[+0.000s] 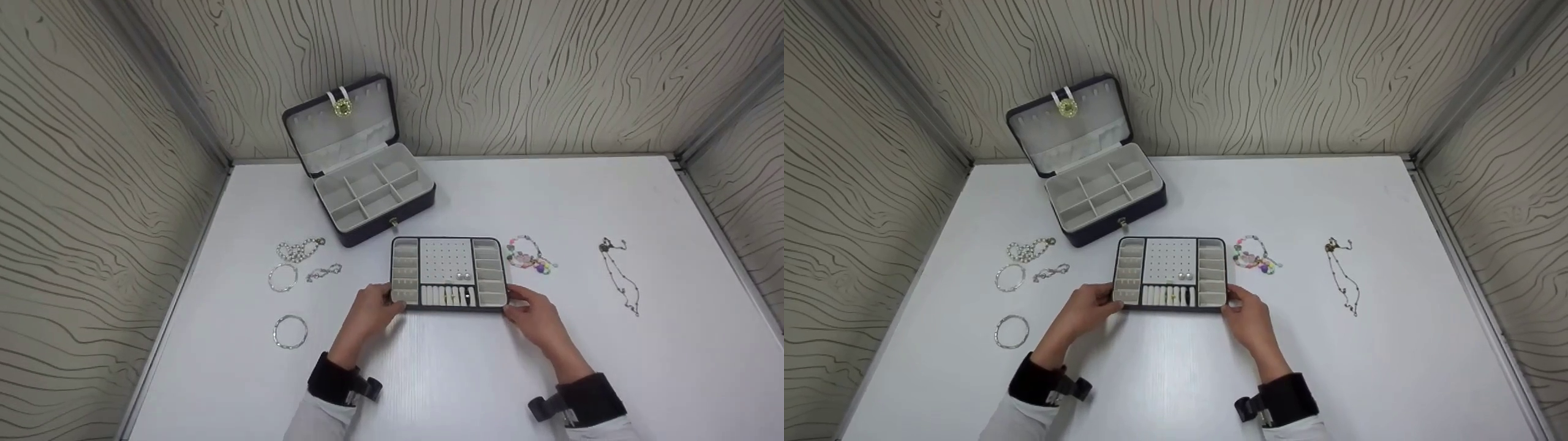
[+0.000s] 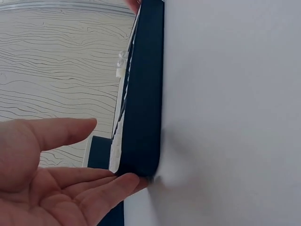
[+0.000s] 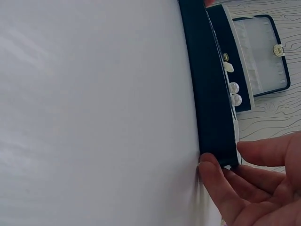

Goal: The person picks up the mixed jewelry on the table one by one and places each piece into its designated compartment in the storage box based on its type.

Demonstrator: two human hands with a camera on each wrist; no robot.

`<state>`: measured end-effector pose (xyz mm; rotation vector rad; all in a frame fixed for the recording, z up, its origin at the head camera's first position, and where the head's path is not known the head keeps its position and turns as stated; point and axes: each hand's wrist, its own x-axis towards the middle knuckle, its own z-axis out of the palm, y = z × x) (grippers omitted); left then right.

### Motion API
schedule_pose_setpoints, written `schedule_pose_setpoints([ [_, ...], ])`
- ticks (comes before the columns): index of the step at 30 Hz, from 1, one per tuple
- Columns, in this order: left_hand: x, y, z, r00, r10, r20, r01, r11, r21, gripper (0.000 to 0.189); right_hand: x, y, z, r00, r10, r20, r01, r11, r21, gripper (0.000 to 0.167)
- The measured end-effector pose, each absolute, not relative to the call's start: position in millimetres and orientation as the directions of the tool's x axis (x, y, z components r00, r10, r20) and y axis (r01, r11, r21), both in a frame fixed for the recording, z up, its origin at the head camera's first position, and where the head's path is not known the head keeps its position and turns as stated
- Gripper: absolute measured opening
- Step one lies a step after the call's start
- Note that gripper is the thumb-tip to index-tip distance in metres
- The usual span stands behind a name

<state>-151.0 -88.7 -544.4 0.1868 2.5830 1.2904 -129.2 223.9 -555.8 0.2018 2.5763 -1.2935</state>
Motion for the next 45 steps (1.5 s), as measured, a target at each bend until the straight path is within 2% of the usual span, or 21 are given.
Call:
schedule_pose_setpoints([
  [6, -161, -87, -543, -0.953, 0.246, -0.179, 0.007, 0.605, 0.796, 0.021, -140, 225, -557, -0.961, 0.028, -0.275, 0.237, 0.598, -0.766, 0.049],
  [14, -182, -72, -544, -0.944, 0.283, -0.171, 0.040, 0.611, 0.790, 0.038, -158, 235, -554, -0.967, 0.058, -0.249, 0.232, 0.609, -0.759, 0.050],
  [22, -205, -50, -544, -0.938, 0.289, -0.194, 0.020, 0.602, 0.798, 0.053, -178, 248, -556, -0.971, 0.113, -0.211, 0.234, 0.628, -0.742, 0.048],
  [27, -219, -36, -542, -0.935, 0.292, -0.200, 0.034, 0.636, 0.771, 0.050, -187, 256, -555, -0.971, 0.165, -0.173, 0.238, 0.639, -0.731, 0.046],
  [32, -230, -23, -538, -0.943, 0.255, -0.212, -0.002, 0.635, 0.772, 0.036, -193, 262, -556, -0.972, 0.195, -0.130, 0.227, 0.657, -0.719, 0.043],
  [41, -239, -10, -538, -0.946, 0.238, -0.219, -0.020, 0.631, 0.775, 0.029, -200, 269, -557, -0.958, 0.227, -0.176, 0.282, 0.617, -0.735, 0.045],
  [45, -242, -6, -540, -0.949, 0.234, -0.210, -0.017, 0.628, 0.778, 0.032, -203, 271, -557, -0.954, 0.236, -0.184, 0.293, 0.606, -0.740, 0.046],
])
